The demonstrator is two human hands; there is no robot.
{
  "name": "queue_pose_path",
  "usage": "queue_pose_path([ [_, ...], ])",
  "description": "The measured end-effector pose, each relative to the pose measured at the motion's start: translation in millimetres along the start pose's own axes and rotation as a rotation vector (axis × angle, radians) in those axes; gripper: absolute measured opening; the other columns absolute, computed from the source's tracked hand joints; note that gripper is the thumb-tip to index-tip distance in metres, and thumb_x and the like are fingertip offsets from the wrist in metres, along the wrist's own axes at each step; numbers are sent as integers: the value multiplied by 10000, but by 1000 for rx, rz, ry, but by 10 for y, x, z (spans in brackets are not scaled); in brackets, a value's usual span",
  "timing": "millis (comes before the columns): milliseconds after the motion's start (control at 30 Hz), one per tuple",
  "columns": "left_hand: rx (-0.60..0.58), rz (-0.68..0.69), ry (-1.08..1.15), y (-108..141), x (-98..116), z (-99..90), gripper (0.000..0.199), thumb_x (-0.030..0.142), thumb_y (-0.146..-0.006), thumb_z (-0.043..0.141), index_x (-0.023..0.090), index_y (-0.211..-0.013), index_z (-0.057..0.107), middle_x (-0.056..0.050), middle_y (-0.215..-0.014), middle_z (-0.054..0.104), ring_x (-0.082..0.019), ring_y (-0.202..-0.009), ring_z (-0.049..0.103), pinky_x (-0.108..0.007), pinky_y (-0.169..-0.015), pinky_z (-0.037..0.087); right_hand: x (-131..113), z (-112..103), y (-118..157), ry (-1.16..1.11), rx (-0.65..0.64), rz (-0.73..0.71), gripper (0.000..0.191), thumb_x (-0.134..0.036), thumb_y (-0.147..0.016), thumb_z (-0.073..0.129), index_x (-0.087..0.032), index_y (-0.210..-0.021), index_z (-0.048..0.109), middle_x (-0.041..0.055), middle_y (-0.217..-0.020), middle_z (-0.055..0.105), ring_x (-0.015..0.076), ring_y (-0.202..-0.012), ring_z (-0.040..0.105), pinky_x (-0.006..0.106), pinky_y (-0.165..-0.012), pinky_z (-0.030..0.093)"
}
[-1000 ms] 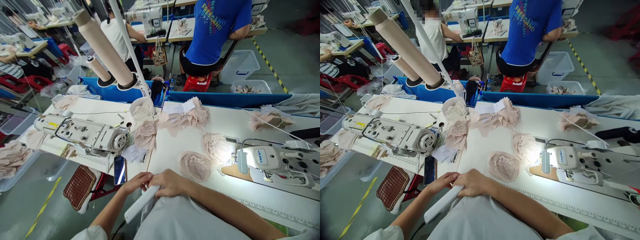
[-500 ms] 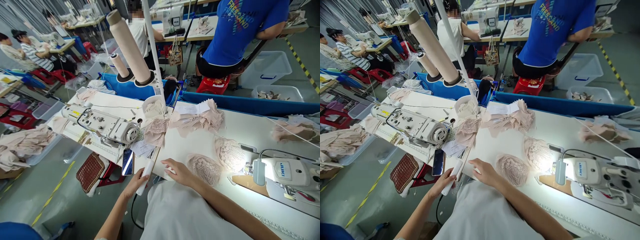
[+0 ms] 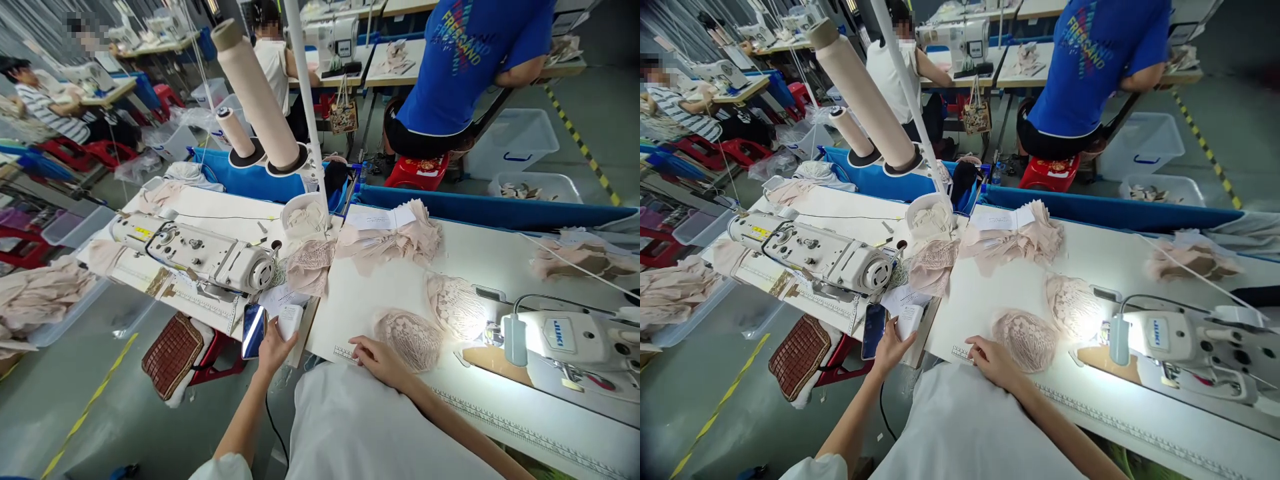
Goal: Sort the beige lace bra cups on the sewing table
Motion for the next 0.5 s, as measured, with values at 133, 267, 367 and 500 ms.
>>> queue_pose_path([
  [133,-185,-63,270,-61,-69,154,759,682,-718,566,89,-1189,516,-240,-1157,627,-361,-1033,654,-440,-798,553,35,-19,17,-36,27,26,382,-356,-896,404,-172,-1167,602,77,-936,726,213,-804,689,366,-798,510],
  [267,-393,-118,552,-29,-68,256,690,654,-785,504,101,-1195,548,-176,-971,682,-298,-896,686,-432,-732,581,101,-6,12,-64,43,53,371,-355,-894,401,-166,-1141,603,81,-936,726,217,-810,693,378,-809,520],
  [367,-527,-180,744,-20,-29,340,715,650,-782,540,107,-1247,555,-175,-962,688,-308,-922,683,-458,-754,584,137,15,-13,-74,44,73,337,-336,-890,418,-175,-1112,614,77,-927,732,222,-811,698,391,-815,524],
  [500,-579,-200,747,-57,4,401,754,679,-815,456,86,-1264,581,-206,-998,701,-338,-971,681,-490,-778,578,164,27,-40,-82,40,104,304,-311,-886,453,-175,-1092,631,80,-932,738,231,-831,703,401,-823,530],
])
Point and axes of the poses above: each hand's wrist, its own y-axis away from the middle knuckle, its own z-axis out of the palm, x = y × z, the point moved 8 cm from there along -y, towards the middle knuckle
